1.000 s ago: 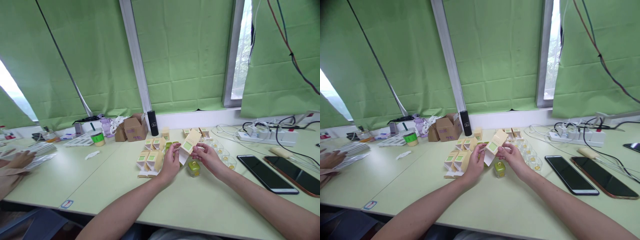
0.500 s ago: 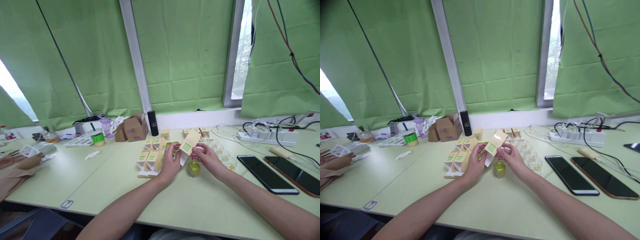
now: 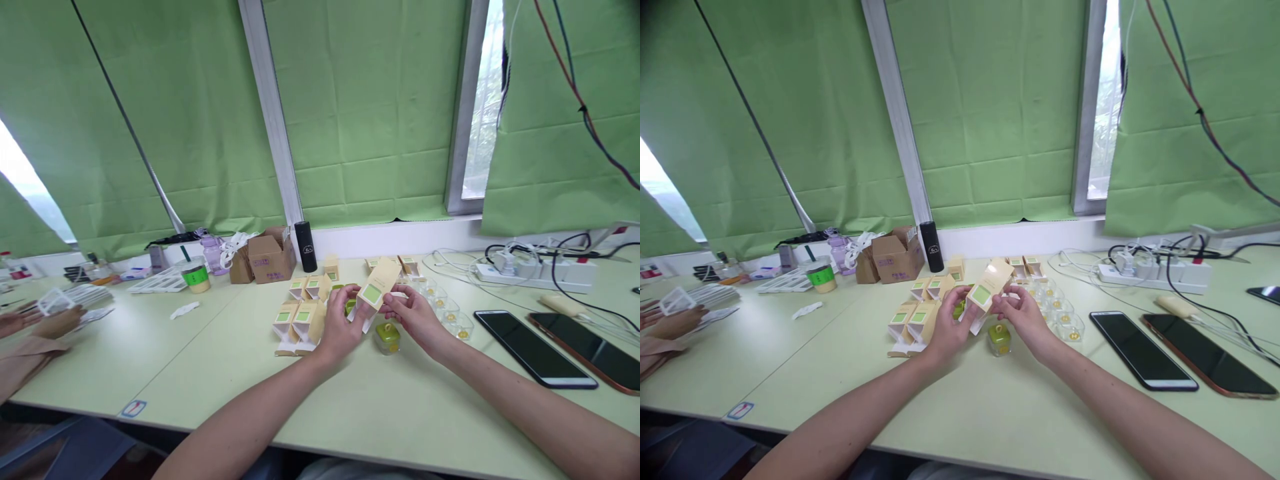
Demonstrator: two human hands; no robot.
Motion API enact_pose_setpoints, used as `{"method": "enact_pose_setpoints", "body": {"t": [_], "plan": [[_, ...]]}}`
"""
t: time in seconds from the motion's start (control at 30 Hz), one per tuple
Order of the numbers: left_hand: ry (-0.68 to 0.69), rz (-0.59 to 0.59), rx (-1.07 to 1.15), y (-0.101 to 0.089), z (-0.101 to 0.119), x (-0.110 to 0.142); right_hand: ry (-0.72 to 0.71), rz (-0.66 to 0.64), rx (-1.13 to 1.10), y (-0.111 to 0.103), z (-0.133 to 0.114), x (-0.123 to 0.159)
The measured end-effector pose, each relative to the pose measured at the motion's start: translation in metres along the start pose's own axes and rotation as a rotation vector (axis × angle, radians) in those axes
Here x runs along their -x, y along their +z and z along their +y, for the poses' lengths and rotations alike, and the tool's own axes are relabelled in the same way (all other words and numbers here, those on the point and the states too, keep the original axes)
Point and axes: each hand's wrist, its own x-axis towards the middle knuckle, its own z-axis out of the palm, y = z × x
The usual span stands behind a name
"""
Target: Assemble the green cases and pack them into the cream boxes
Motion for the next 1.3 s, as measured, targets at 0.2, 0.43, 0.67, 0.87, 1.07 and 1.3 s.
{"method": "enact_pose_setpoints", "body": {"t": [0.2,0.43,0.67,0.87,1.07,1.3], "plan": [[-0.007,-0.010,0.016,0.000,0.001,-0.002,-0.039,-0.030,0.050,0.005,-0.010,0.007],[-0.067,-0.050,0.111,-0.002,0.005,-0.003,-0.018,-0.086,-0.015,0.008,-0.018,0.012],[-0.152,-0.103,0.376,-0.001,0.014,-0.002,-0.040,-0.007,-0.030,0.003,-0.010,0.004],[-0.205,-0.092,0.499,0.000,0.011,-0.004,-0.061,-0.012,0.011,0.000,-0.007,0.002],[-0.178,-0.072,0.484,-0.002,0.012,-0.007,-0.077,-0.042,-0.008,-0.001,-0.006,0.004],[-0.014,0.040,0.283,-0.004,0.005,-0.011,-0.116,-0.029,-0.032,0.000,-0.011,0.006]]}}
